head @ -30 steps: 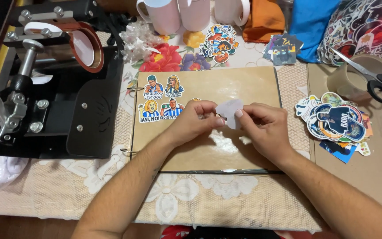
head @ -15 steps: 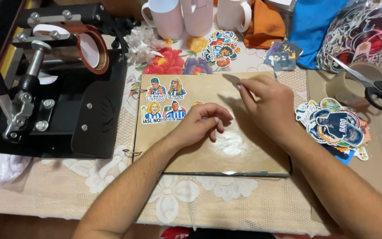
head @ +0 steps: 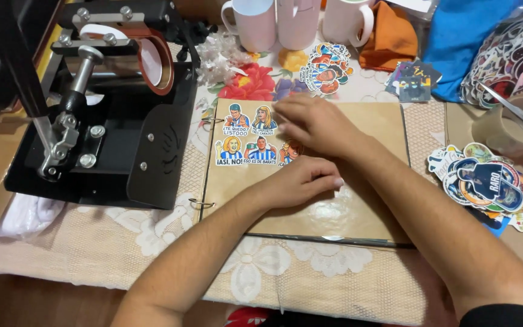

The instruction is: Peeling the backing off various decorative stickers and applying them to a board or notebook cover.

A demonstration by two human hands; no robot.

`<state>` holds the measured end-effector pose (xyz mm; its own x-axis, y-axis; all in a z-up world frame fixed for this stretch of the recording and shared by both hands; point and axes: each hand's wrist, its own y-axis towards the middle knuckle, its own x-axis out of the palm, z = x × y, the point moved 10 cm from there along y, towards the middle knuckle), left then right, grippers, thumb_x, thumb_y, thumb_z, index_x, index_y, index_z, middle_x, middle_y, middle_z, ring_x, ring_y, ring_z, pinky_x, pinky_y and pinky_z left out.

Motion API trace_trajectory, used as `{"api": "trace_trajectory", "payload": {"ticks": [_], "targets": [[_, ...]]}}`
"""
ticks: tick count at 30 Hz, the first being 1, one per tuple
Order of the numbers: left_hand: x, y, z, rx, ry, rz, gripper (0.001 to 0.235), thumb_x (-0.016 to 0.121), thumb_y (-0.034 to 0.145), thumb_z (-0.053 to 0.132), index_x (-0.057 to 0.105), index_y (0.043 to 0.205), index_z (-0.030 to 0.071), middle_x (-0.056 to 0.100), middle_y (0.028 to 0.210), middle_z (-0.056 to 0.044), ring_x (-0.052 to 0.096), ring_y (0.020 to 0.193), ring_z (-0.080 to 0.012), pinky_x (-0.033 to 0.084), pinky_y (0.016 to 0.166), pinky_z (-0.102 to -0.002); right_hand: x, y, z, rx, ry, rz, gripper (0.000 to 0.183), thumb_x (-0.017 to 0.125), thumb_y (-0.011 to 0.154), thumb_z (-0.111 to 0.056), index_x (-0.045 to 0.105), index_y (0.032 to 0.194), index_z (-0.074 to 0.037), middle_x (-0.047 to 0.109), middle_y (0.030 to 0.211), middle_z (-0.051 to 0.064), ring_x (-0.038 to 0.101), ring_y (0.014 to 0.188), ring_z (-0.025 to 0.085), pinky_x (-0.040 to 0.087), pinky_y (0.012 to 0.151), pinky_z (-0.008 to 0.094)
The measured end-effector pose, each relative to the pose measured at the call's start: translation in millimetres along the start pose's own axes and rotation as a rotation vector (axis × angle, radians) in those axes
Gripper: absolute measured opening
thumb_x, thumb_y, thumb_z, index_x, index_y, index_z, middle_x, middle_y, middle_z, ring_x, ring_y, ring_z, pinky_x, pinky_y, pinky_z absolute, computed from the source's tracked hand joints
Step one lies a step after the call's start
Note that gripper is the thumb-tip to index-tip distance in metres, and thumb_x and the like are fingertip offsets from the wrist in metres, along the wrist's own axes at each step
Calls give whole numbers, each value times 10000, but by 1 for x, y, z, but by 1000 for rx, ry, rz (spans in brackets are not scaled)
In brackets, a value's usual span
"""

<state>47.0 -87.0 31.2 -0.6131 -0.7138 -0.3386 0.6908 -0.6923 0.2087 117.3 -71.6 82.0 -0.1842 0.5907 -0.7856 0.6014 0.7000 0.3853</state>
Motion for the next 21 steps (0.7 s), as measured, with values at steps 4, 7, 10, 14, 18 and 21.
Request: {"api": "trace_trajectory", "payload": {"ticks": [4, 7, 10, 14, 18, 21], "targets": [[6, -2, 11, 33, 218, -6, 323, 533, 1015, 323, 653, 837, 81, 641, 741, -142, 651, 720, -327, 513, 659, -412, 33, 3, -3, -9, -95, -155, 607, 630, 961, -312, 510, 1403, 86, 572, 1385, 323, 485, 1314, 525, 331, 1089, 630], [6, -2, 10, 52, 359, 20, 347, 521, 994, 381, 625, 807, 108, 630, 720, -129, 663, 740, -368, 516, 640, -433, 44, 6, 14, 11, -110, -95, 691, 718, 912, -437, 522, 1451, -54, 645, 1333, 199, 500, 1334, 449, 332, 1103, 592], [7, -2, 8, 72, 392, 38, 338, 535, 981, 393, 628, 799, 124, 628, 706, -110, 672, 739, -349, 521, 630, -419, 42, 6, 18, 40, -124, -65, 642, 737, 896, -454, 581, 1392, -78, 711, 1219, 166, 538, 1311, 422, 357, 1093, 576], [8, -2, 3, 66, 391, 42, 333, 550, 968, 415, 660, 807, 145, 639, 687, -102, 682, 715, -336, 520, 611, -416, 48, 10, 23, -18, -262, -10, 468, 680, 961, -400, 639, 1323, -107, 764, 1019, 114, 608, 1252, 350, 388, 1086, 554], [9, 0, -2, 47, 383, 39, 298, 560, 961, 389, 660, 792, 164, 632, 661, -63, 681, 684, -290, 516, 605, -375, 40, 7, -4, -370, -510, 240, 122, 695, 973, -280, 734, 983, -165, 766, 1024, 28, 654, 1195, 265, 366, 1109, 501], [7, -2, 4, 58, 392, 48, 277, 576, 948, 391, 655, 817, 160, 641, 702, -100, 688, 737, -341, 523, 616, -427, 36, 10, -2, -363, -501, 299, 80, 698, 970, -233, 732, 935, -170, 768, 983, 16, 669, 1171, 244, 349, 1128, 492]]}}
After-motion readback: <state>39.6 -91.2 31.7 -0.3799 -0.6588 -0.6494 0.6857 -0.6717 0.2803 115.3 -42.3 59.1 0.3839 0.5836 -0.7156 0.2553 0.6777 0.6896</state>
